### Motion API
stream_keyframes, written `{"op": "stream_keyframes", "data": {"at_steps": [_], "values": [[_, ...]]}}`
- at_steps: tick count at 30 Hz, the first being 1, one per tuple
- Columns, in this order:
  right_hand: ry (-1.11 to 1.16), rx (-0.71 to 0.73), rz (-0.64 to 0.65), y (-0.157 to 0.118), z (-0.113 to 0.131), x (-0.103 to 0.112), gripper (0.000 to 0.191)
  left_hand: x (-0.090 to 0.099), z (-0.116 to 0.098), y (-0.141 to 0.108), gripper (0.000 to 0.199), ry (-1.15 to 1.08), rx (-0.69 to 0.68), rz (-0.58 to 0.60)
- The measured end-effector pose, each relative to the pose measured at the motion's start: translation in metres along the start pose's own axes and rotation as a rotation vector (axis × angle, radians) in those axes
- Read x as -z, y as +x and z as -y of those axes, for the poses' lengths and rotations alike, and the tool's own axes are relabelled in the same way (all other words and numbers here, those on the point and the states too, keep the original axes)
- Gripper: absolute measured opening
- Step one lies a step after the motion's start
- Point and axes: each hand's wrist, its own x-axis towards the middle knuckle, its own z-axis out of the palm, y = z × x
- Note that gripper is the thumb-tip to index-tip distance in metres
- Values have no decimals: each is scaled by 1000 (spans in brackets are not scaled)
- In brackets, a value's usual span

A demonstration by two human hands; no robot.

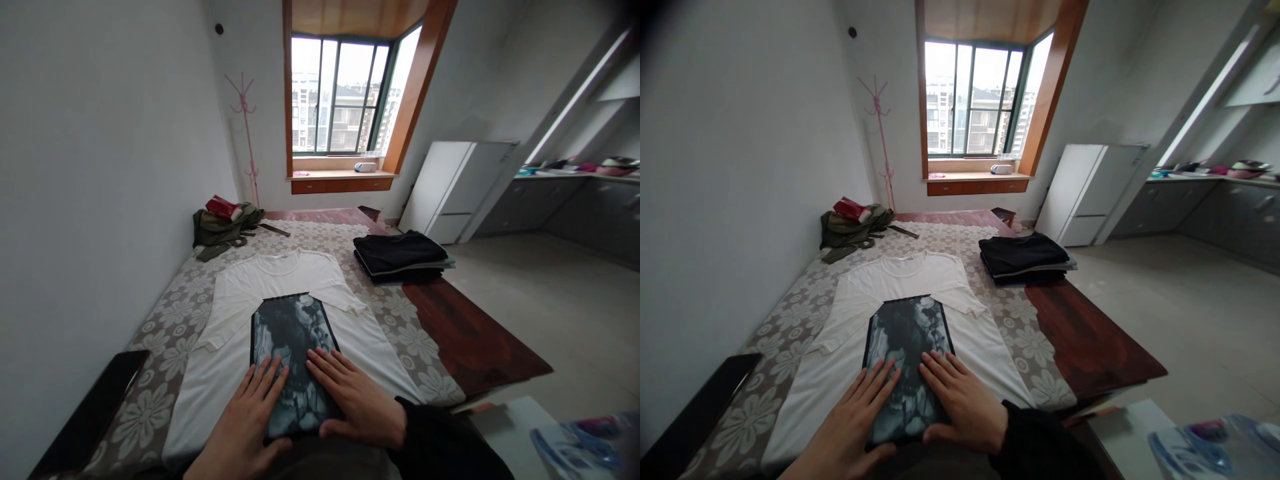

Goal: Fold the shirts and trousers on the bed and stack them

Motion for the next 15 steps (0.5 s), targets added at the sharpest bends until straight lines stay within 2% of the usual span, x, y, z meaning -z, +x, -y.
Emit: {"op": "stream_keyframes", "data": {"at_steps": [4,8,12,15], "values": [[-51,-67,-87,34,1,8,65,8,6,34,69,-29,-30,-78],[-88,-79,-97,62,-11,5,66,-2,18,67,64,39,33,-168],[-56,-87,-93,56,-30,1,70,-12,32,64,68,58,22,-212],[-14,-111,-80,45,-39,5,74,-8,38,52,70,28,39,-185]]}}
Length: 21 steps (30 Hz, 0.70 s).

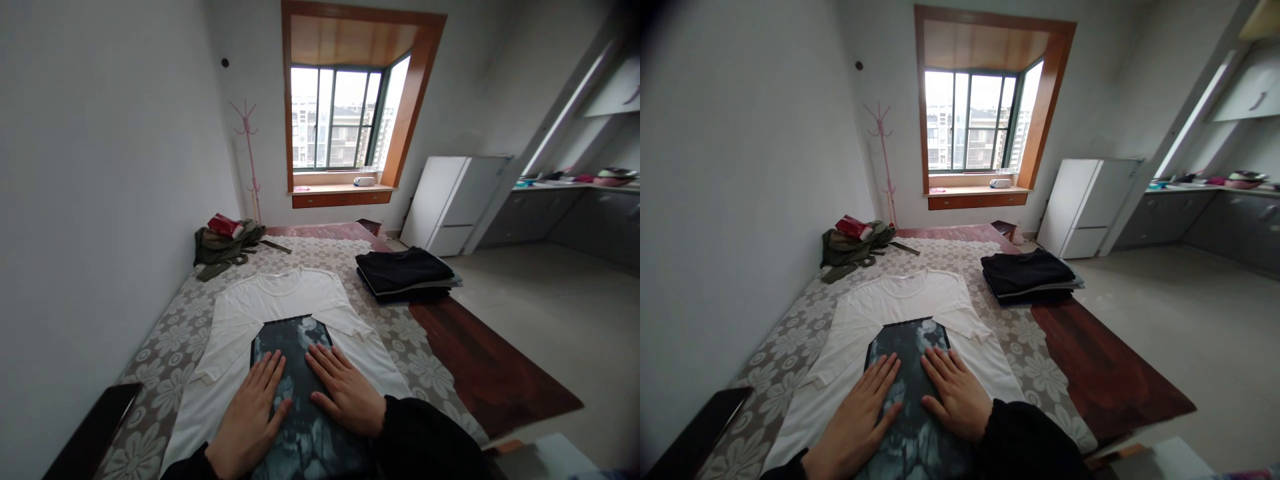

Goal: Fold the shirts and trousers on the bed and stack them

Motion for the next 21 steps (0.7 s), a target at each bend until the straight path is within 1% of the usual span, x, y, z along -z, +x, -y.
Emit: {"op": "stream_keyframes", "data": {"at_steps": [2,4,6,8,11,13,16,19,21], "values": [[27,0,42,0,-4,7,79,10,3,-2,70,-35,16,70],[40,8,102,7,-8,14,91,24,5,4,69,-78,21,147],[40,41,148,21,-12,21,102,36,7,20,73,-117,1,211],[39,97,153,39,-17,26,108,43,9,40,78,-142,-39,244],[47,136,135,61,-25,27,114,40,12,67,88,-151,-56,258],[65,132,146,67,-32,26,117,34,15,74,95,-143,-34,273],[102,127,156,63,-43,25,118,29,20,71,101,-136,0,283],[110,122,138,59,-49,27,118,35,21,67,102,-140,27,297],[94,130,114,64,-48,29,116,41,19,71,98,-138,38,301]]}}
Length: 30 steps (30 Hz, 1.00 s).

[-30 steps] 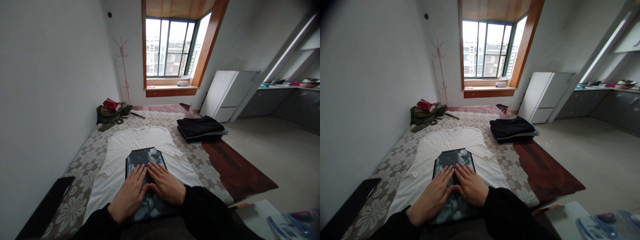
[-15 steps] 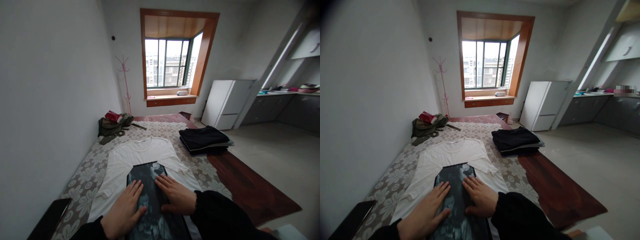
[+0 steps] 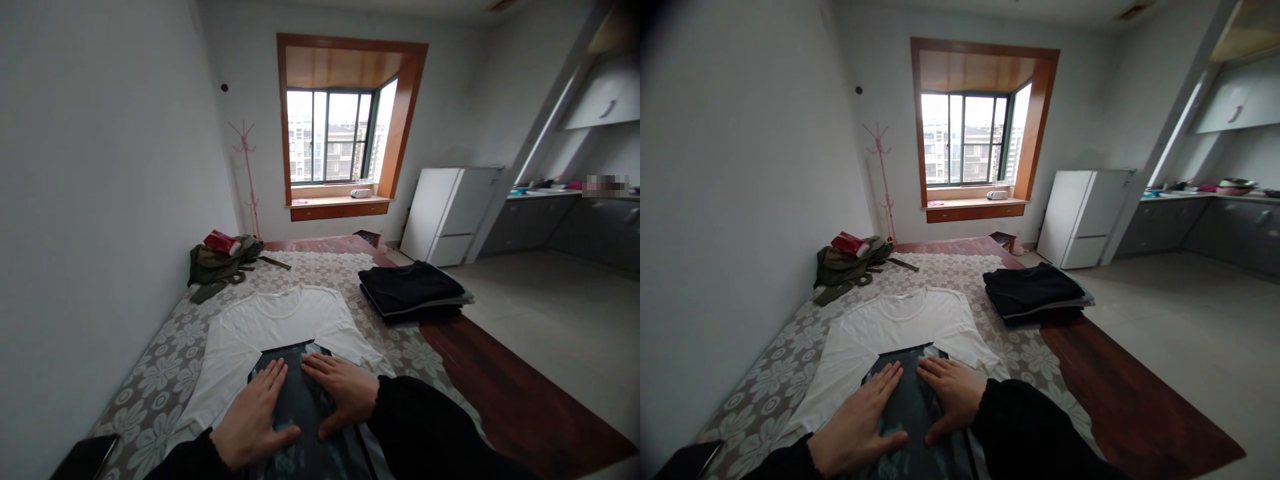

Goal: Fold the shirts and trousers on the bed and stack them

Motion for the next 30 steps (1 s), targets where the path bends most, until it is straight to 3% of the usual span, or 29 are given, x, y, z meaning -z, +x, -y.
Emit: {"op": "stream_keyframes", "data": {"at_steps": [4,8,11,18,30], "values": [[-47,49,-81,20,2,3,98,2,0,18,67,7,-14,-138],[-62,66,-127,28,0,-3,95,-16,13,34,66,2,-84,-257],[-60,27,-147,23,-1,-8,92,-24,18,37,66,1,-71,-243],[-71,-14,-188,23,-5,-9,85,-13,18,34,61,-20,-20,-214],[-154,-15,-231,22,-9,-7,28,-2,13,29,20,-158,-44,-258]]}}
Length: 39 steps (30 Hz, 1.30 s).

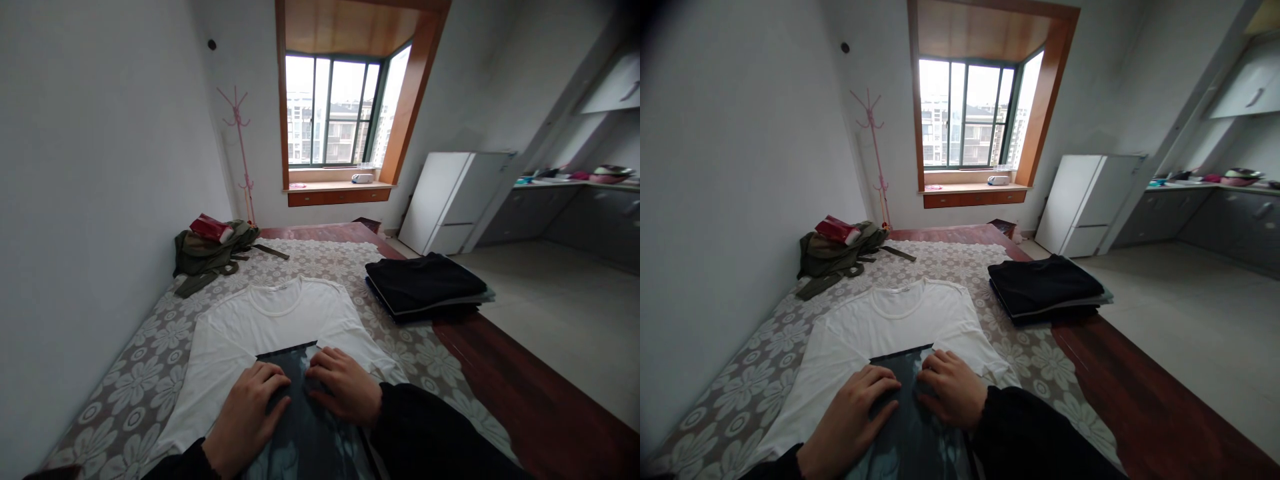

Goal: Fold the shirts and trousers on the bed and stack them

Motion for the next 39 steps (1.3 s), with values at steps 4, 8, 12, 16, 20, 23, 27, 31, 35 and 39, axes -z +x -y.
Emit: {"op": "stream_keyframes", "data": {"at_steps": [4,8,12,16,20,23,27,31,35,39], "values": [[-33,-23,-9,1,2,-1,11,2,-4,1,12,-34,36,2],[-81,-20,-32,4,2,-6,4,3,-6,2,13,-23,55,15],[-147,4,-36,5,4,-9,6,1,-6,2,15,10,42,22],[-216,25,-16,7,6,-8,6,-1,-7,2,16,37,40,24],[-248,28,6,7,7,-7,9,-1,-8,3,16,26,56,37],[-186,13,-12,6,6,-6,8,0,-9,3,16,-2,72,31],[-3,18,-48,3,3,-6,11,1,-8,2,16,-31,89,27],[35,1,-46,4,1,-11,11,1,-8,2,16,-30,78,32],[-13,-5,-39,6,0,-18,9,0,-7,2,17,-20,73,35],[-81,26,-17,6,1,-20,6,0,-7,2,17,-22,78,37]]}}
